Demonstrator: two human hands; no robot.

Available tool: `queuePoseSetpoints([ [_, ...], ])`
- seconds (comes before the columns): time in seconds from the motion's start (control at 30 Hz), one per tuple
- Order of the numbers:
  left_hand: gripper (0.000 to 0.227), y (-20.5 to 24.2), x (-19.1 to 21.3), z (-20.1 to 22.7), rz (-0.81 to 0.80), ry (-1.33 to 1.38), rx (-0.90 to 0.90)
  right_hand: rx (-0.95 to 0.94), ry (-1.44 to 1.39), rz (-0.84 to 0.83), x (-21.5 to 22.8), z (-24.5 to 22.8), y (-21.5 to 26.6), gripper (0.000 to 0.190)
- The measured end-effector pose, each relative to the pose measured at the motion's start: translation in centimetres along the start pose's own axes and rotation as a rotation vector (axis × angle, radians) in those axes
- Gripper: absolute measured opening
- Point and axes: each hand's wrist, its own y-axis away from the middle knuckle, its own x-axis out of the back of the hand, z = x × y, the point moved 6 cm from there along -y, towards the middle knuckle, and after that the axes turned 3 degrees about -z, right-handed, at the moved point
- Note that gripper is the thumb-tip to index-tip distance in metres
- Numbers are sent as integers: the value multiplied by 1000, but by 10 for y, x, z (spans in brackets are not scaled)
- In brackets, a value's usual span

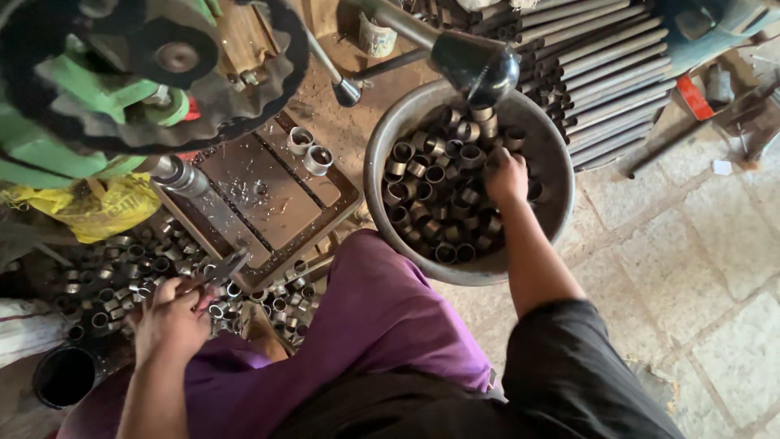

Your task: The person operates a drill press to drill holes into small metal cylindrical parts. They pick up parts from a large metal bowl, place them under the drill bit, operate the lever to drill, and then place the finished parts into a tray.

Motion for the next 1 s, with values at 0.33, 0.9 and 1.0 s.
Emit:
queuePoseSetpoints([
  [0.33, 14, 14, 10, 88, 256, 187, -367, -326, -1863, -494, -18, -125, 100, 25],
  [0.9, 32, 43, 51, 121, 214, 312, -257, -152, -1777, -357, -38, -283, 137, 29],
  [1.0, 28, 40, 49, 120, 222, 388, -265, 24, -1777, -342, -42, -287, 140, 24],
])
